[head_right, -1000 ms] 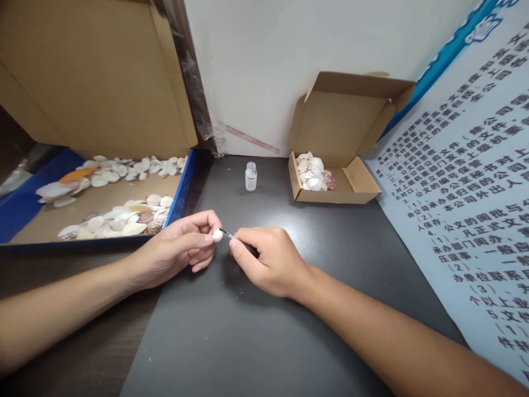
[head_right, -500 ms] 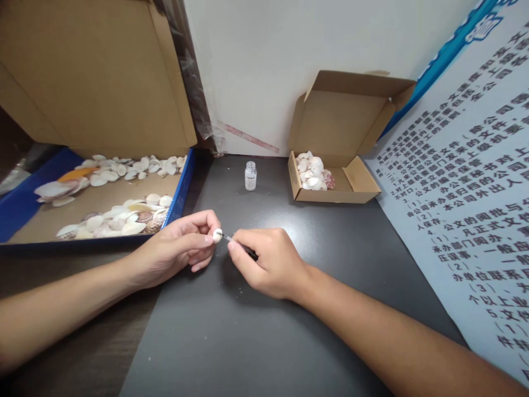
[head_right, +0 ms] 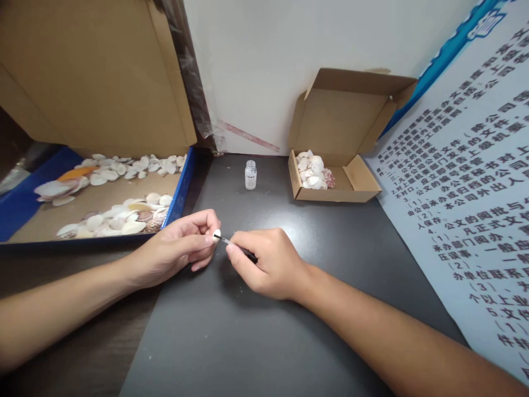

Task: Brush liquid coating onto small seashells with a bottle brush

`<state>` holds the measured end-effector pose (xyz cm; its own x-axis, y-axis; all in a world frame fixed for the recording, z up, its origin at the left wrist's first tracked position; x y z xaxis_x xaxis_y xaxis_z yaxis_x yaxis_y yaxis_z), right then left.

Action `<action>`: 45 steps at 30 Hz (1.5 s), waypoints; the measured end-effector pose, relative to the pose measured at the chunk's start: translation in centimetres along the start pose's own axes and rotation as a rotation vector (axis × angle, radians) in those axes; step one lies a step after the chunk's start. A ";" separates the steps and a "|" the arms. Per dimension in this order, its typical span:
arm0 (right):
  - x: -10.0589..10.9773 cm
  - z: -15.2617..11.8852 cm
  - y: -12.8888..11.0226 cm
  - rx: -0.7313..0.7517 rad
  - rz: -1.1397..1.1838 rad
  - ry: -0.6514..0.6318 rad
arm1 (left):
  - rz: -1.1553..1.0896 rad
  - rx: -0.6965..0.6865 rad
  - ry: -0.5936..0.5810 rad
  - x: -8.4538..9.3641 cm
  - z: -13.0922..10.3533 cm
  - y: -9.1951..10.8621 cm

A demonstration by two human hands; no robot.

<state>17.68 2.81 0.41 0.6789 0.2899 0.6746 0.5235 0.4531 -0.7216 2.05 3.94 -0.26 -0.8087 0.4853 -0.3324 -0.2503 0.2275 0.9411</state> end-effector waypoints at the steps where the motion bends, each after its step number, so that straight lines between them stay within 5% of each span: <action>1: 0.0 0.0 0.1 -0.014 -0.011 0.003 | 0.000 -0.003 -0.003 0.0 0.0 0.0; 45: -0.2 0.0 -0.2 0.093 0.026 -0.034 | 0.043 -0.005 -0.070 0.2 0.0 -0.5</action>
<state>17.42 2.69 0.46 0.6728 0.3309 0.6617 0.4545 0.5209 -0.7226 1.98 3.94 -0.76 -0.7797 0.5520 -0.2955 -0.2192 0.2014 0.9547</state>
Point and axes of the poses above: each hand's wrist, its own z-axis towards the middle knuckle, its own x-axis out of the back of the hand, y = z × x, the point moved 4 cm from there along z, towards the middle knuckle, and after that the axes turned 7 degrees about -x, right-handed, at the moved point
